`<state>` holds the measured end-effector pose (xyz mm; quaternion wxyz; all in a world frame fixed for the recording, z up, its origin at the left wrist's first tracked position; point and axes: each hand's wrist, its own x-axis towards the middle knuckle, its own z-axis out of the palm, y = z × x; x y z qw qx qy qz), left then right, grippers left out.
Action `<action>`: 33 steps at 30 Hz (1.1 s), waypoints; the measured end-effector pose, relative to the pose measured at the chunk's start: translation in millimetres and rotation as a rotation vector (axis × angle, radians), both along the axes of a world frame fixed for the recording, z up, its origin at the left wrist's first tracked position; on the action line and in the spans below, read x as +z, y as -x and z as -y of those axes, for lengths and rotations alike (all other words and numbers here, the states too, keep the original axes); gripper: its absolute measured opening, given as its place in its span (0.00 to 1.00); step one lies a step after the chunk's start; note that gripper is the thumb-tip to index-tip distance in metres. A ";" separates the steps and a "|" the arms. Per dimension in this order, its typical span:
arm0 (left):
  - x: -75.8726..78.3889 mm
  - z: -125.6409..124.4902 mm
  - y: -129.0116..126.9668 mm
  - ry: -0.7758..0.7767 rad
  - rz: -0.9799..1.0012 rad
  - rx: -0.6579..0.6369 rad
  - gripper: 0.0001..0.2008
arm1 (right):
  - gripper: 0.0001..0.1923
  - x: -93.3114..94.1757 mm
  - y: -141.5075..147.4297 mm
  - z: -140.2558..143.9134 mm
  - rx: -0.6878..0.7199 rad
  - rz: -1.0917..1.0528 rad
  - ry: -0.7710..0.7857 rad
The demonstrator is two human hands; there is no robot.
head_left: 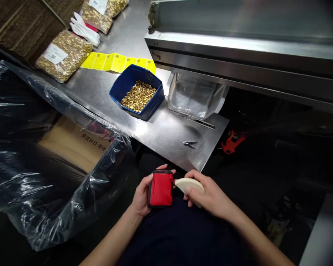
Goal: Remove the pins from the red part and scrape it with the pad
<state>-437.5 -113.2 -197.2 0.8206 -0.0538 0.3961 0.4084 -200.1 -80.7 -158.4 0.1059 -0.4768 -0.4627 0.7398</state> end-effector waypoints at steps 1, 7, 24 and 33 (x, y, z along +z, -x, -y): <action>0.9 -2.8 -2.6 0.018 0.012 -0.017 0.26 | 0.11 0.3 -4.1 9.2 -0.004 0.052 -0.031; 3.3 -14.2 -21.4 0.094 -0.019 -0.161 0.27 | 0.09 5.1 -11.0 21.6 0.096 0.225 -0.432; -5.9 -13.5 -26.7 0.153 -0.137 -0.192 0.26 | 0.02 -6.6 -14.5 18.6 0.554 0.470 -0.817; -9.0 -15.7 -26.8 0.175 -0.134 -0.255 0.26 | 0.04 -7.5 -14.2 23.1 0.604 0.471 -0.917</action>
